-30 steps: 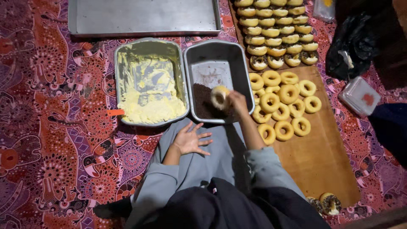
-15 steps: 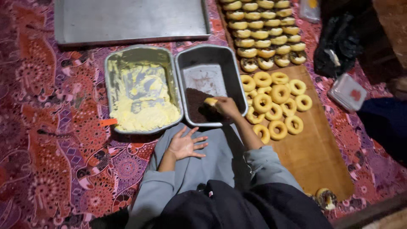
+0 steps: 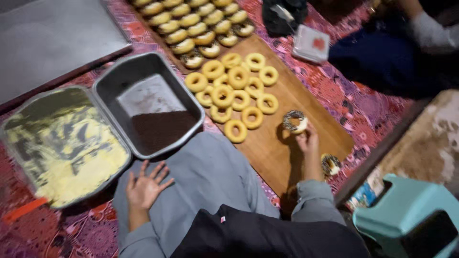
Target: The person sits on a patterned floor mat and decorates donuts by hand. They dip each donut into a yellow cream, then into a dark crumb topping, and place the finished donuts on a wooden board.
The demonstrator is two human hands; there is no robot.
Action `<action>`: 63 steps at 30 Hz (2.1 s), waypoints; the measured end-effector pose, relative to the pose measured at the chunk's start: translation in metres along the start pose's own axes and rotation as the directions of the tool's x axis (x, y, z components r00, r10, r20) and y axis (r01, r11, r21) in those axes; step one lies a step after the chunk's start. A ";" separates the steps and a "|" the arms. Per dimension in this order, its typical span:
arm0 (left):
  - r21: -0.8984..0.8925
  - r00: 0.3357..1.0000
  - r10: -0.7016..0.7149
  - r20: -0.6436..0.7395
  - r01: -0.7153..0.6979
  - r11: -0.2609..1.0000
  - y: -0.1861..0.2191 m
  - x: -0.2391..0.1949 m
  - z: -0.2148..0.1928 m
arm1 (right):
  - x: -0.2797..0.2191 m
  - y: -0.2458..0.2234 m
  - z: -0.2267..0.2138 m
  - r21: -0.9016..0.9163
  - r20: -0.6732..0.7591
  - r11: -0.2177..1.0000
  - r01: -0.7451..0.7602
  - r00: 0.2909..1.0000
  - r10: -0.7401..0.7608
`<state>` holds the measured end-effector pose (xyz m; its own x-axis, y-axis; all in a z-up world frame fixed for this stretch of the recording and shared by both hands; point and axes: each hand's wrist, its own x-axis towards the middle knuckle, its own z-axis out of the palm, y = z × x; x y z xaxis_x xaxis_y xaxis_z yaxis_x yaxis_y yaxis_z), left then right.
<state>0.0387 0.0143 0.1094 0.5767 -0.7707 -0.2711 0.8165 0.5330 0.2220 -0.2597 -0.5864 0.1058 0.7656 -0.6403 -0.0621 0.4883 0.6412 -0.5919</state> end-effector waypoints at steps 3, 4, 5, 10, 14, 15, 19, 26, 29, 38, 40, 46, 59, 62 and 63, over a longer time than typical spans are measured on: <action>0.063 0.996 0.062 -0.059 -0.058 0.996 0.001 -0.001 0.010 | -0.022 -0.061 -0.042 -0.318 -0.482 0.940 0.125 0.832 -0.274; 0.083 0.995 0.077 -0.069 -0.071 0.994 0.001 0.000 0.013 | -0.030 -0.076 -0.054 -0.349 -0.595 0.932 0.102 0.744 -0.304; 0.143 0.987 0.096 -0.131 -0.077 0.987 -0.001 0.001 0.017 | -0.038 -0.093 -0.066 -0.378 -0.694 0.923 0.071 0.638 -0.333; 0.209 0.964 0.152 -0.216 -0.107 0.972 -0.006 0.006 0.029 | -0.064 -0.140 -0.116 -0.342 -0.757 0.935 0.091 0.563 -0.331; 0.265 0.926 0.201 -0.319 -0.116 0.957 -0.008 0.013 0.032 | -0.078 -0.148 -0.136 -0.417 -0.843 0.906 -0.075 0.403 -0.355; 0.257 0.926 0.209 -0.316 -0.128 0.958 -0.008 0.013 0.031 | -0.080 -0.148 -0.138 -0.399 -0.864 0.911 -0.107 0.377 -0.334; 0.281 0.927 0.219 -0.304 -0.133 0.951 -0.009 0.015 0.028 | -0.082 -0.148 -0.139 -0.318 -0.910 0.920 -0.229 0.344 -0.230; 0.218 0.937 0.212 -0.277 -0.154 0.964 -0.010 0.014 0.028 | -0.081 -0.155 -0.137 -0.193 -0.914 0.978 -0.081 0.378 -0.149; 0.220 0.941 0.208 -0.266 -0.151 0.964 -0.010 0.014 0.032 | -0.068 -0.154 -0.129 -0.214 -0.817 0.977 -0.024 0.552 -0.165; 0.219 0.951 0.203 -0.233 -0.153 0.964 -0.011 0.014 0.035 | 0.043 0.026 -0.003 -0.832 -0.432 0.155 -0.532 0.446 -0.784; 0.168 0.966 0.188 -0.176 -0.158 0.973 -0.010 0.013 0.031 | 0.058 0.093 0.038 -0.740 -0.627 0.191 -0.645 0.558 -0.544; 0.099 0.975 0.175 -0.138 -0.162 0.982 -0.011 0.010 0.021 | 0.079 0.182 0.091 -0.868 -0.485 0.366 -0.336 0.732 -0.479; 0.177 0.993 0.114 -0.021 -0.108 0.978 -0.022 0.011 0.027 | 0.025 0.218 0.143 -0.884 -0.411 0.332 -0.329 0.886 -0.216; 0.203 0.993 0.044 0.111 -0.066 0.977 -0.044 0.014 0.053 | 0.007 0.244 0.192 -0.715 -0.165 0.692 -0.093 0.985 -0.039; 0.125 0.991 -0.013 0.136 -0.004 0.992 -0.053 0.014 0.062 | -0.003 0.255 0.207 -0.763 -0.034 0.642 -0.076 0.996 0.078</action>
<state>0.0019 -0.0465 0.1514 0.5567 -0.8180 -0.1444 0.8047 0.4880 0.3382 -0.0509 -0.3341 0.1213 0.7864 -0.6027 -0.1354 -0.0646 0.1378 -0.9884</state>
